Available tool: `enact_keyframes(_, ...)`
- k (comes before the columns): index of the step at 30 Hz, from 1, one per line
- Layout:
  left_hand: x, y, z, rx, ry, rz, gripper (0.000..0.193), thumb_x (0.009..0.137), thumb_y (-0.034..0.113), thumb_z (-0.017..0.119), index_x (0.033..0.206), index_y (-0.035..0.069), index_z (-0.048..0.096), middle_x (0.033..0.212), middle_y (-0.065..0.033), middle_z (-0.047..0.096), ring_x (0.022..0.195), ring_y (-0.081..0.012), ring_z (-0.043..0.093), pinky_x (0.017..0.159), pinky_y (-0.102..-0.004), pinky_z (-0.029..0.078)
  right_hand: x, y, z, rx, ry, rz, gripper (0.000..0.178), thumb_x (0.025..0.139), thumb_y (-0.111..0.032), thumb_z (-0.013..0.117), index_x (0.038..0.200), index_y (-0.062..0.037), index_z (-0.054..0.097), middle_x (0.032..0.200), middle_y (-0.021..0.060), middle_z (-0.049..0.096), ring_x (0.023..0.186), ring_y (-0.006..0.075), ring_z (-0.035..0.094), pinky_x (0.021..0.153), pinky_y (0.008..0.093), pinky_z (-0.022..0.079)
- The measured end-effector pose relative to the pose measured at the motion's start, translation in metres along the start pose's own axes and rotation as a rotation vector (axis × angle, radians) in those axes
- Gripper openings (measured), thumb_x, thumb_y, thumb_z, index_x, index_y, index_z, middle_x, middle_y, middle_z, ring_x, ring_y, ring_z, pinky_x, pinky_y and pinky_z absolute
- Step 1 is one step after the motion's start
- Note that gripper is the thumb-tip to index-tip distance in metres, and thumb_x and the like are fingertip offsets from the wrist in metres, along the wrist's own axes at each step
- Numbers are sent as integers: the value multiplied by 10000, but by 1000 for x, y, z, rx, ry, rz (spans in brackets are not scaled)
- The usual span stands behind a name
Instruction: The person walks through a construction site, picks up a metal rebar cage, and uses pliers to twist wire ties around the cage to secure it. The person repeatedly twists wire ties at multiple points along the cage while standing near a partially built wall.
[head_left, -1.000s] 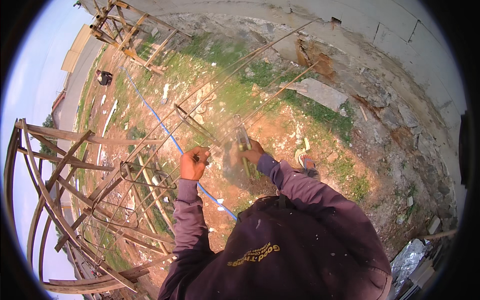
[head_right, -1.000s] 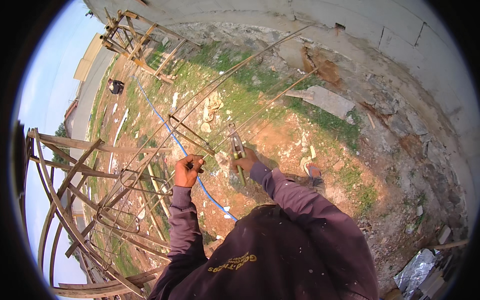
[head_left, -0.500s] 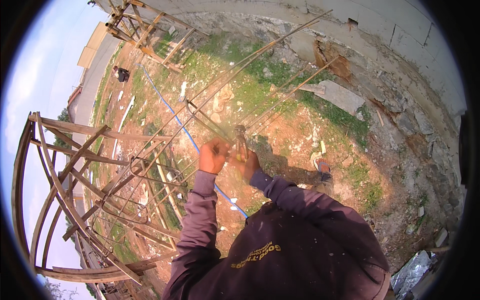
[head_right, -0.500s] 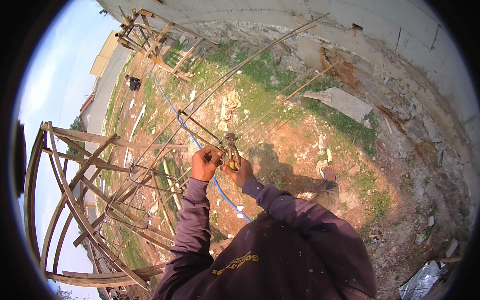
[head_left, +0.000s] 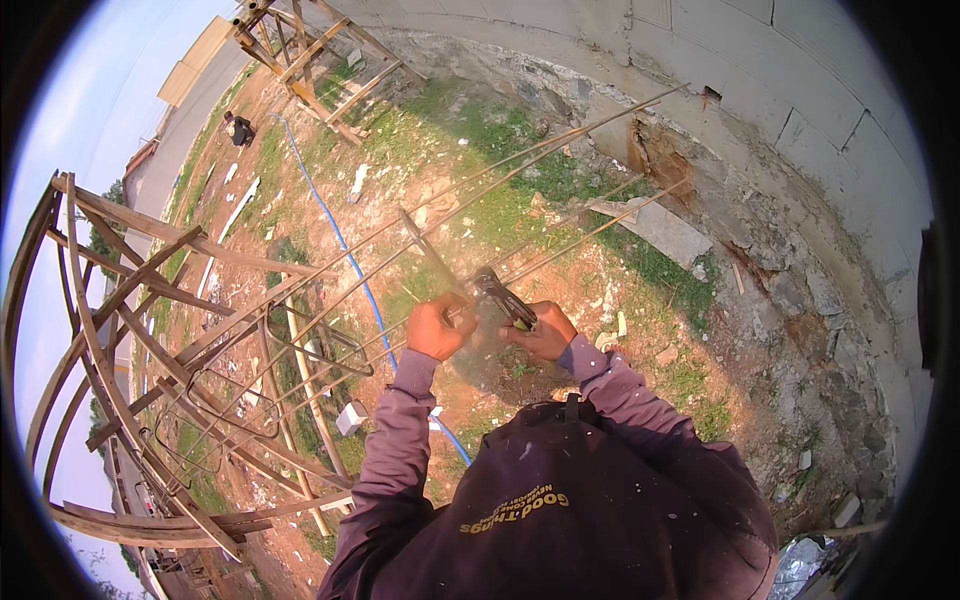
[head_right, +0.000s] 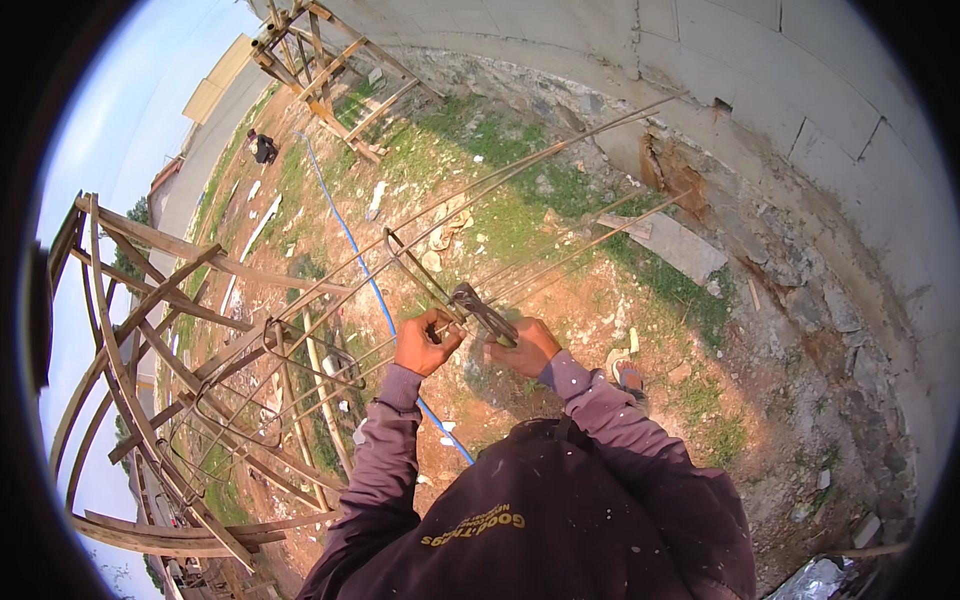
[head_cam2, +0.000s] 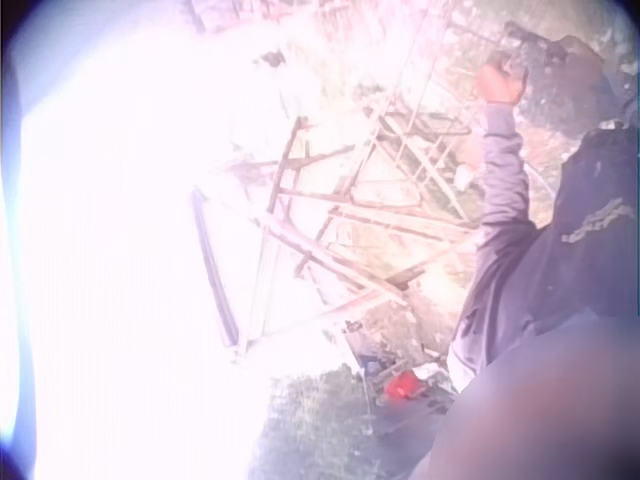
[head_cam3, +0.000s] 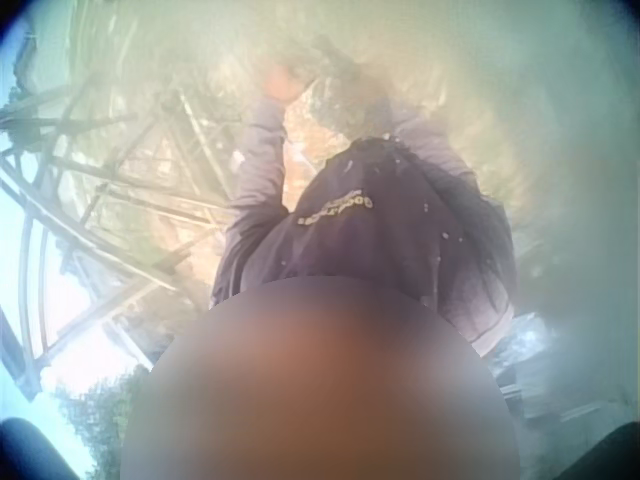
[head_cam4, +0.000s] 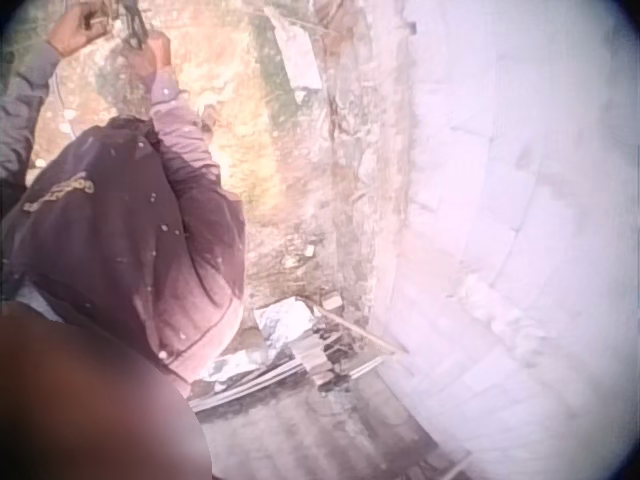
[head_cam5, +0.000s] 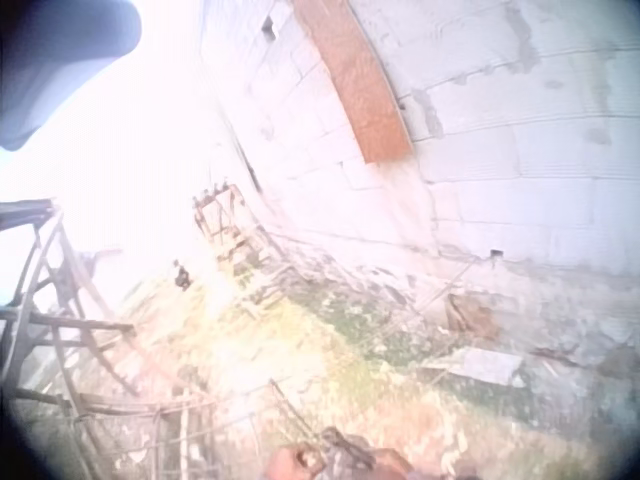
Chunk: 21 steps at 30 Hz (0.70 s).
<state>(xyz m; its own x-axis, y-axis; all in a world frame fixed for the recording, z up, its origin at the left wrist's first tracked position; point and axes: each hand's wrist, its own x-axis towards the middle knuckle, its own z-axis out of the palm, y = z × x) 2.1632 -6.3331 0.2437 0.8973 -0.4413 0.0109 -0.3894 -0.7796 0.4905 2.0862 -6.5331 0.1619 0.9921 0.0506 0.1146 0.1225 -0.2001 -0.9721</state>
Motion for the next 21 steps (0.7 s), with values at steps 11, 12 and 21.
enact_keyframes(11,-12,3,7,-80,160,74,312,749,350,786,896,81,726,713,-80,670,593,-248,601,579,-362,483,41,-44,-40,-598,91,-638,404,630,-76,757,1022,-59,662,843,98,607,866,307,604,752,401,511)
enact_keyframes(12,-12,4,7,-64,165,55,315,753,356,781,907,86,725,715,-83,669,595,-250,602,579,-366,485,46,-48,-42,-623,61,-662,369,636,-85,746,995,-64,663,835,94,615,859,305,611,736,406,509)
enact_keyframes(21,-18,22,1,-55,178,107,296,783,381,751,906,112,725,602,-104,588,545,-294,582,542,-404,457,93,-80,-71,-756,-371,-584,288,644,-23,704,920,-61,635,824,101,623,836,328,612,718,429,503)
